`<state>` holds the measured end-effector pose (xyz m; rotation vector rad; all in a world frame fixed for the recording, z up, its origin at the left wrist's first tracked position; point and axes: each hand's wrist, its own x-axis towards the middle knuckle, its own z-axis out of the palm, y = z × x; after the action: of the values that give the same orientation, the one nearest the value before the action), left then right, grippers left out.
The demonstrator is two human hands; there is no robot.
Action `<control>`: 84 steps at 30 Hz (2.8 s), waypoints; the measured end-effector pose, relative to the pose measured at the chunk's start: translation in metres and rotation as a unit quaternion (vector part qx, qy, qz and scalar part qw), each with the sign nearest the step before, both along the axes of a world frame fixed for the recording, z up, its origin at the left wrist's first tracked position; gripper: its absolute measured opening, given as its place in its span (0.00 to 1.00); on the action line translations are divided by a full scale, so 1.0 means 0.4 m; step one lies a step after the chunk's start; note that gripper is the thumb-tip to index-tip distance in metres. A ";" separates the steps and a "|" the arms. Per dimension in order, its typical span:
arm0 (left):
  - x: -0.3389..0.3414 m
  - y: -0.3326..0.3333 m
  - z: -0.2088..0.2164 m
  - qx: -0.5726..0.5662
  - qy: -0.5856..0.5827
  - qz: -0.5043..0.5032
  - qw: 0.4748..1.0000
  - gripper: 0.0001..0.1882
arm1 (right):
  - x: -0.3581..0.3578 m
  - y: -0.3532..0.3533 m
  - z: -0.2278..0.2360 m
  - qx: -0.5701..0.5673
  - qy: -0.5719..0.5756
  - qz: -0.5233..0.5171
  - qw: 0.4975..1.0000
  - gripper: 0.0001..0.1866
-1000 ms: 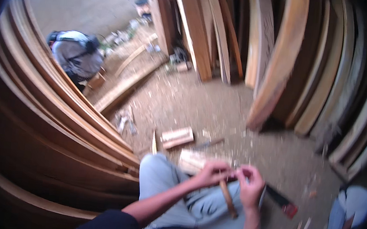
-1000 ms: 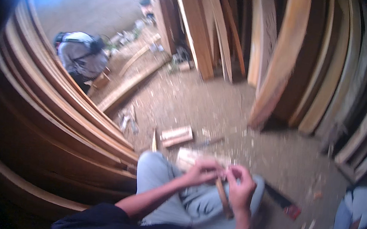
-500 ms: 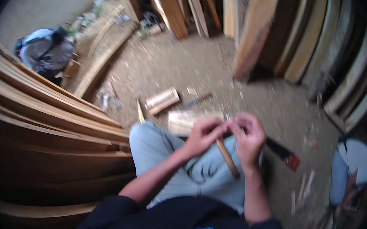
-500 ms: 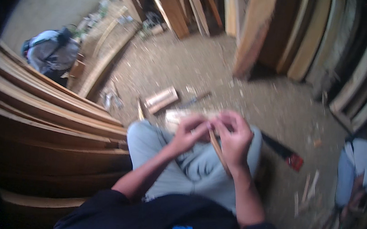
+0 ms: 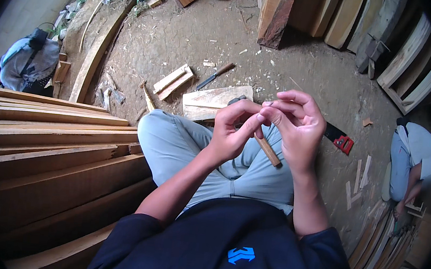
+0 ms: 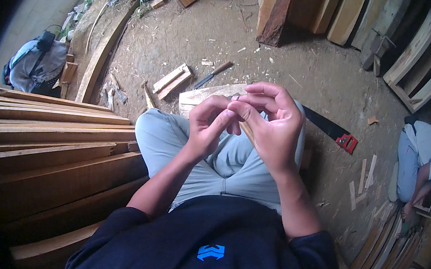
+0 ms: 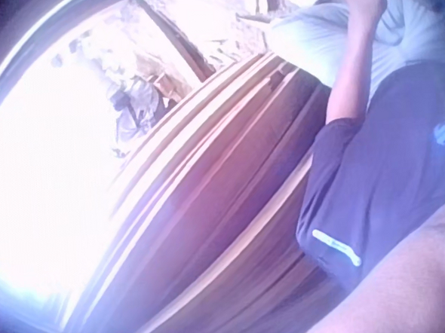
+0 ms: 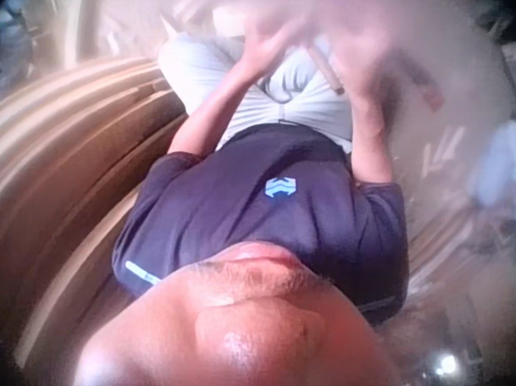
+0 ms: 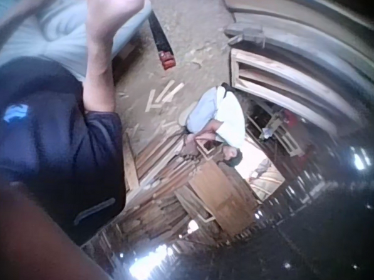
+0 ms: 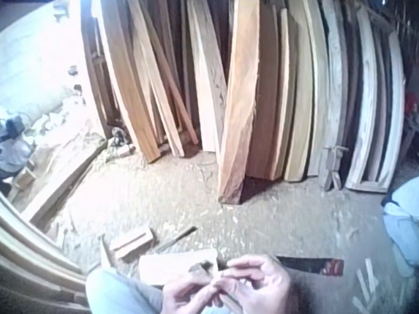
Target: The person sits cross-legged on the floor and assembles small wooden pieces into a frame. They use a hammer to drive nails into the wood, occasionally picking up additional pieces and adjusting the alignment of the frame.
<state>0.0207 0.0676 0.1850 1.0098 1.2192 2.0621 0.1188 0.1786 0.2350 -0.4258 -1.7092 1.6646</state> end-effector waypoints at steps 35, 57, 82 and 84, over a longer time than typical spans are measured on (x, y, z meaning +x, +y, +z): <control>-0.378 0.200 -0.605 -0.273 0.178 0.080 0.942 0.08 | -0.011 0.054 -0.386 -0.016 -0.559 0.076 0.825 0.19; -0.341 0.237 -0.632 -0.316 0.361 0.147 0.865 0.08 | -0.010 0.089 -0.403 -0.346 -0.408 -0.028 0.844 0.11; -0.333 0.221 -0.651 -0.310 0.290 0.149 0.893 0.08 | -0.078 0.022 -0.479 0.200 -0.499 -0.069 0.840 0.17; -0.335 0.217 -0.649 -0.296 0.337 0.158 0.880 0.08 | -0.083 0.008 -0.458 0.134 -0.487 -0.110 0.856 0.17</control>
<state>-0.1131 0.1544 -0.0746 1.3111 2.3220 1.3661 0.0857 0.1819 0.0518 -1.4412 -2.4157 1.0321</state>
